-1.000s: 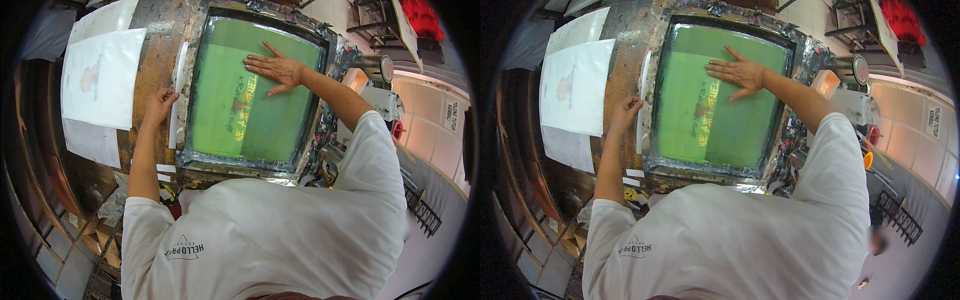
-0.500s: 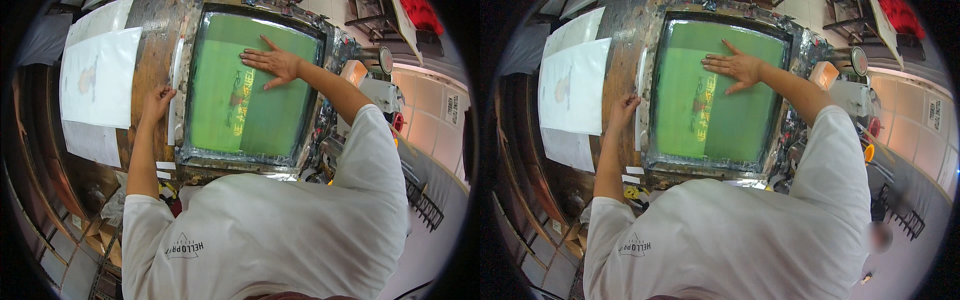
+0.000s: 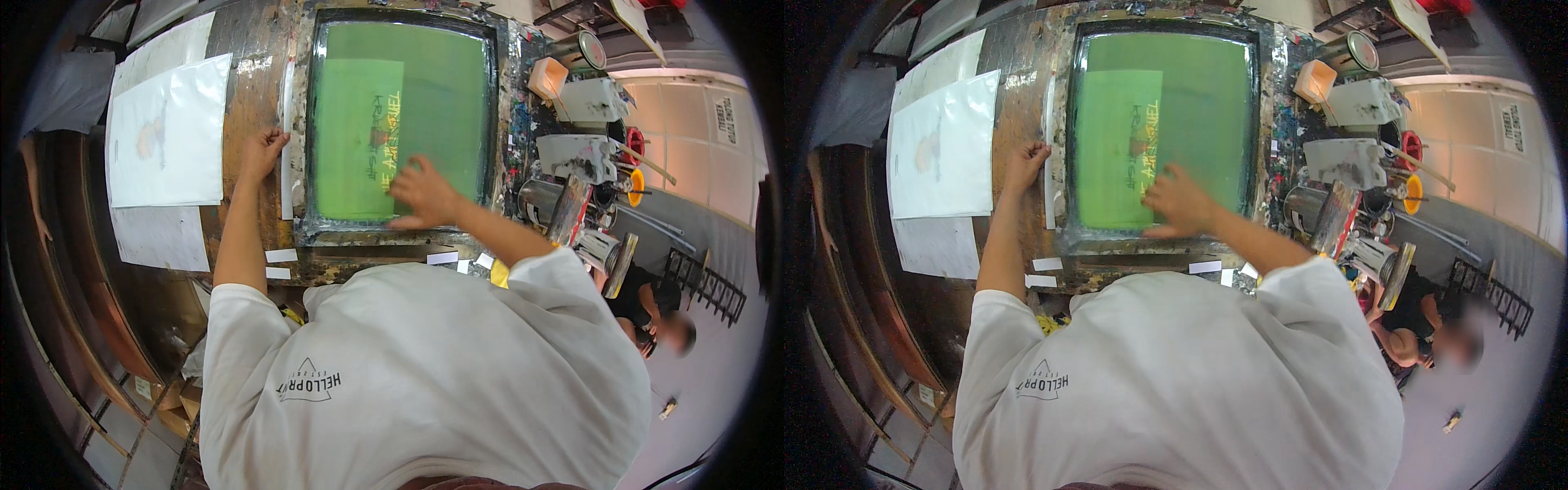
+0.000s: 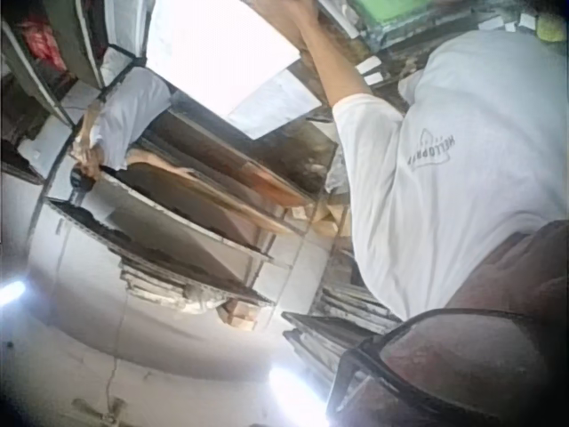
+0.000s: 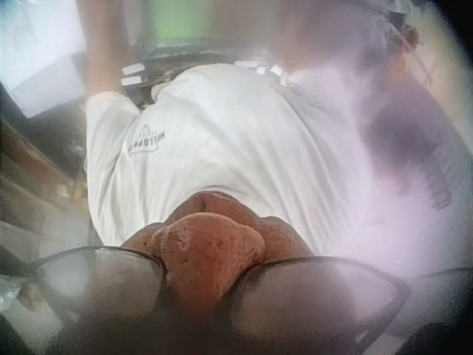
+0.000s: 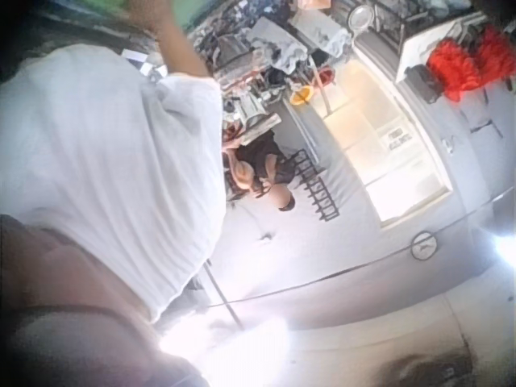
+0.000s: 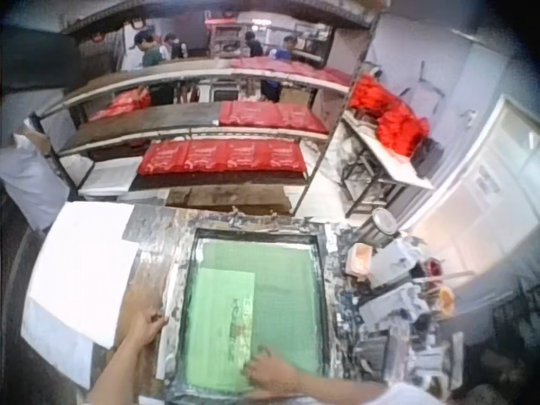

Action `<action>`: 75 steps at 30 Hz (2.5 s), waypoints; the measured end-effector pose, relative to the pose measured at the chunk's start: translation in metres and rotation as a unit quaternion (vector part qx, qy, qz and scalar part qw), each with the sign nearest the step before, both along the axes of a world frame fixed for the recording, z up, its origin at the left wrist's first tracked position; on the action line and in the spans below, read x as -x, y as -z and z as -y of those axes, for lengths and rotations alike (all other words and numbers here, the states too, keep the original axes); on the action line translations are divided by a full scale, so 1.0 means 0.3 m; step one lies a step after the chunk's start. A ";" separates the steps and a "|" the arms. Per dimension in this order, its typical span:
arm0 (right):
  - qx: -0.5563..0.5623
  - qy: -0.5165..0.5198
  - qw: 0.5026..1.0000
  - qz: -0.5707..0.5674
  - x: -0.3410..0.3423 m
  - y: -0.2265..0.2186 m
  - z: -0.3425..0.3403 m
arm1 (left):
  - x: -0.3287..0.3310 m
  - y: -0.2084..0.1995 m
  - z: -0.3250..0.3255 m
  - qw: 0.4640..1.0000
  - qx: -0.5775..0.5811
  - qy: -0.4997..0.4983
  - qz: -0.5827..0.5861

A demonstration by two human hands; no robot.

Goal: The person aligns a screen printing frame over a white sheet on a workbench, then uses a squeegee to pull green ink across the screen to transfer a design onto the sheet. The person repeats this process on multiple sheets, lifting the frame and moving each printed sheet aside.

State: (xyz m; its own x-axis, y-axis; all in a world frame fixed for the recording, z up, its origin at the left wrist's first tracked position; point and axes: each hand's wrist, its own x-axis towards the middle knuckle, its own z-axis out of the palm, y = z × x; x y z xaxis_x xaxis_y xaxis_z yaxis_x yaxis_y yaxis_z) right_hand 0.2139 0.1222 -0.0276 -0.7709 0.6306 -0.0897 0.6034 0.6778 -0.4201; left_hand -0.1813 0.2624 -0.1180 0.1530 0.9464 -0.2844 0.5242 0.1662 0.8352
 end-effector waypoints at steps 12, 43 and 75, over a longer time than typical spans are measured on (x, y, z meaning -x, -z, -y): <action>0.007 0.243 0.965 0.097 0.093 0.035 0.468 | 0.005 0.012 -0.034 1.000 0.019 0.021 0.004; -0.030 0.292 0.954 0.063 0.117 0.031 0.474 | 0.040 0.079 -0.060 0.995 0.047 0.035 0.078; -0.014 0.290 0.954 0.069 0.114 0.041 0.473 | 0.009 -0.013 -0.034 0.999 0.030 0.040 -0.009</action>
State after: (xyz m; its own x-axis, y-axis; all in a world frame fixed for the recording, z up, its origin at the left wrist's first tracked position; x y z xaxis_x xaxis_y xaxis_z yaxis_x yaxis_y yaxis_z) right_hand 0.1797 -0.0195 -0.0399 -0.2739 0.9513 -0.1417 0.9289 0.2234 -0.2954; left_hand -0.1841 0.2725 -0.1139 0.2216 0.9130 -0.3426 0.5519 0.1722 0.8159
